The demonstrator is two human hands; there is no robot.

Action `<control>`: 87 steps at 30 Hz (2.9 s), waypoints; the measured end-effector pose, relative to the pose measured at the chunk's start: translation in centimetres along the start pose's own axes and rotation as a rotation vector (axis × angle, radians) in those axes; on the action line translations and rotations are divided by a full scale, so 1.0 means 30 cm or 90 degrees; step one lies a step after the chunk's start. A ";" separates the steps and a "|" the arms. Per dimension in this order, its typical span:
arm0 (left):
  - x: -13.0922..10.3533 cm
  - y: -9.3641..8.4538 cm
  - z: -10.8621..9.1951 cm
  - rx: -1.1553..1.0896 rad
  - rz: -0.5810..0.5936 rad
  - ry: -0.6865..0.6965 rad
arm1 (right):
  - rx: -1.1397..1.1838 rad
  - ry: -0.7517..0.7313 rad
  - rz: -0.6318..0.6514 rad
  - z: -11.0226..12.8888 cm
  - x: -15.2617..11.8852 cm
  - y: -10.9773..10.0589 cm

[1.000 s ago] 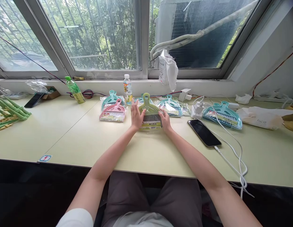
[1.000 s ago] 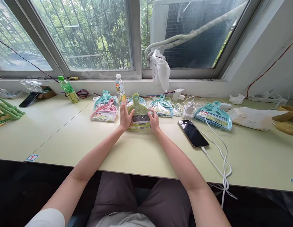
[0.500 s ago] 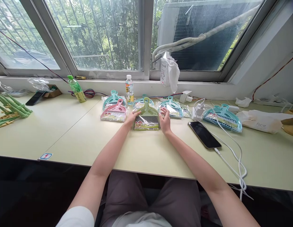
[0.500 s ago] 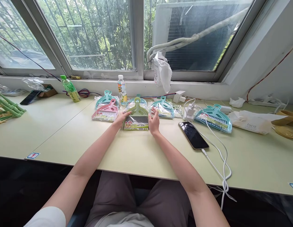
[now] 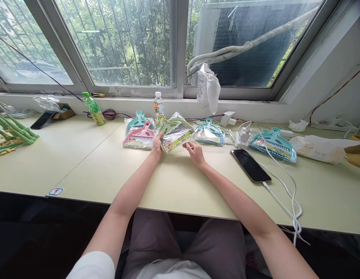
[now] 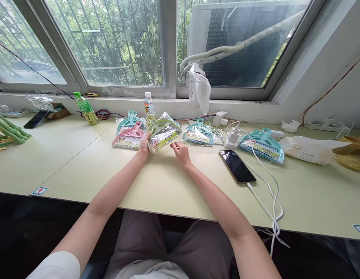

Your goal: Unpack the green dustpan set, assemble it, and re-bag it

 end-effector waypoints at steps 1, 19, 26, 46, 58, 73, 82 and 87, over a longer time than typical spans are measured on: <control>-0.007 0.005 -0.002 -0.016 -0.005 -0.001 | 0.050 0.043 -0.005 -0.018 0.002 -0.001; -0.019 0.013 -0.012 0.057 0.088 -0.027 | 0.148 0.246 -0.266 -0.159 -0.002 -0.080; -0.027 0.002 -0.024 0.043 0.008 -0.020 | 0.291 0.250 -0.211 -0.151 0.009 -0.061; -0.093 0.005 -0.182 0.463 -0.200 0.394 | 0.302 0.259 -0.180 -0.116 0.032 -0.110; -0.111 0.046 -0.167 0.651 -0.181 0.356 | 0.311 0.313 -0.081 -0.121 0.024 -0.091; -0.097 -0.006 -0.187 0.567 -0.262 0.342 | 0.323 0.279 -0.019 -0.124 0.044 -0.118; -0.112 -0.228 -0.277 0.323 -0.662 0.259 | 0.371 0.295 -0.228 -0.180 0.050 -0.217; -0.195 -0.201 -0.312 0.405 -0.738 0.269 | 0.411 0.287 -0.240 -0.180 0.049 -0.185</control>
Point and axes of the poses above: each hand's wrist, its own x-axis towards the middle knuckle, its own y-axis out of the palm, z = x × y, the point moved 5 cm from there along x, towards the middle knuckle, and after that the axes turned 6 degrees about -y, right-handed, at the moved point
